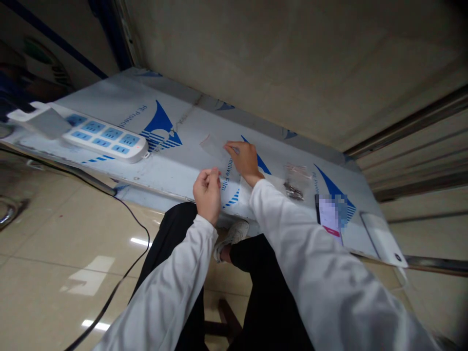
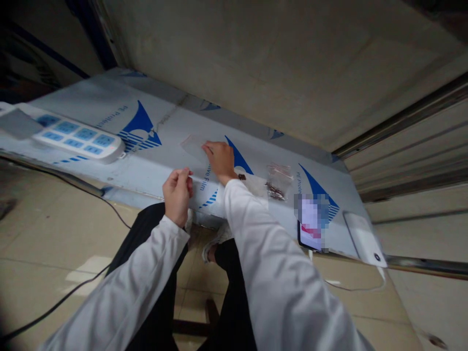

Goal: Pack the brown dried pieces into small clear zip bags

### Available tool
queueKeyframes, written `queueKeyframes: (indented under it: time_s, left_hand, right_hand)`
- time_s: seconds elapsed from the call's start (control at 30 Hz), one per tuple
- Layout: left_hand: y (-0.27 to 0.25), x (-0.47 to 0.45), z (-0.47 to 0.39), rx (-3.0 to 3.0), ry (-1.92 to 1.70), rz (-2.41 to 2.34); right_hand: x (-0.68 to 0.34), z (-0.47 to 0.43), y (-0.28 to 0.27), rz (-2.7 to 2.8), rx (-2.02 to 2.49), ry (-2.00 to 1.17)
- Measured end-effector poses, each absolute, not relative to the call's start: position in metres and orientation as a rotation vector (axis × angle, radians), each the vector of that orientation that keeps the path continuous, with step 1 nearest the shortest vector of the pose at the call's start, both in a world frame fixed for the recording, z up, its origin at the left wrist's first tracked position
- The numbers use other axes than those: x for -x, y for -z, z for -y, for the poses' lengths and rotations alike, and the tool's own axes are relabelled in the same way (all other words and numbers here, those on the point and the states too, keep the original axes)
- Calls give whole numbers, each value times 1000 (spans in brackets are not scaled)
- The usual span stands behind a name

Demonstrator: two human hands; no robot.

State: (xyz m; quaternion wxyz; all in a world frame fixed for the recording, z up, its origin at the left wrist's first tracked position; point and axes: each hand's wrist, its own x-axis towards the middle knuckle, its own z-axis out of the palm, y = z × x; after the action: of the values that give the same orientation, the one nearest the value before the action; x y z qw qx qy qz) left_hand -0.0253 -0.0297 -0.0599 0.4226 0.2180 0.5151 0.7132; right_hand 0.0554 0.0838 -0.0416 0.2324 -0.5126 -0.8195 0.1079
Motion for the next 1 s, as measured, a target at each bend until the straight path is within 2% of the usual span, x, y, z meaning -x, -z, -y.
queueKeyframes:
  time_s: [0.17, 0.27, 0.4, 0.67, 0.87, 0.93, 1.0]
  left_hand:
    - [58, 25, 35, -864, -1793, -1104]
    - [54, 14, 43, -1081, -1613, -889]
    - [48, -8, 54, -1166, -1496, -907]
    - [51, -21, 64, -1664, -1413, -1108]
    - [49, -25, 67, -1967, -1315, -1023]
    - [49, -26, 67, -1989, -1278, -1034]
    - [48, -27, 67, -1989, -1253, -1080]
  right_hand:
    - [-101, -3, 25, 2063, 1082, -212]
    - [-127, 49, 27, 2106, 1076, -214]
    - [-149, 88, 35, 2081, 1123, -355]
    - [-156, 93, 4, 1439, 1407, -793]
    - [-150, 72, 8, 1321, 1389, -1365]
    - [-151, 72, 10, 1349, 1384, -1361]
    - [-154, 75, 7, 1459, 1394, -1228]
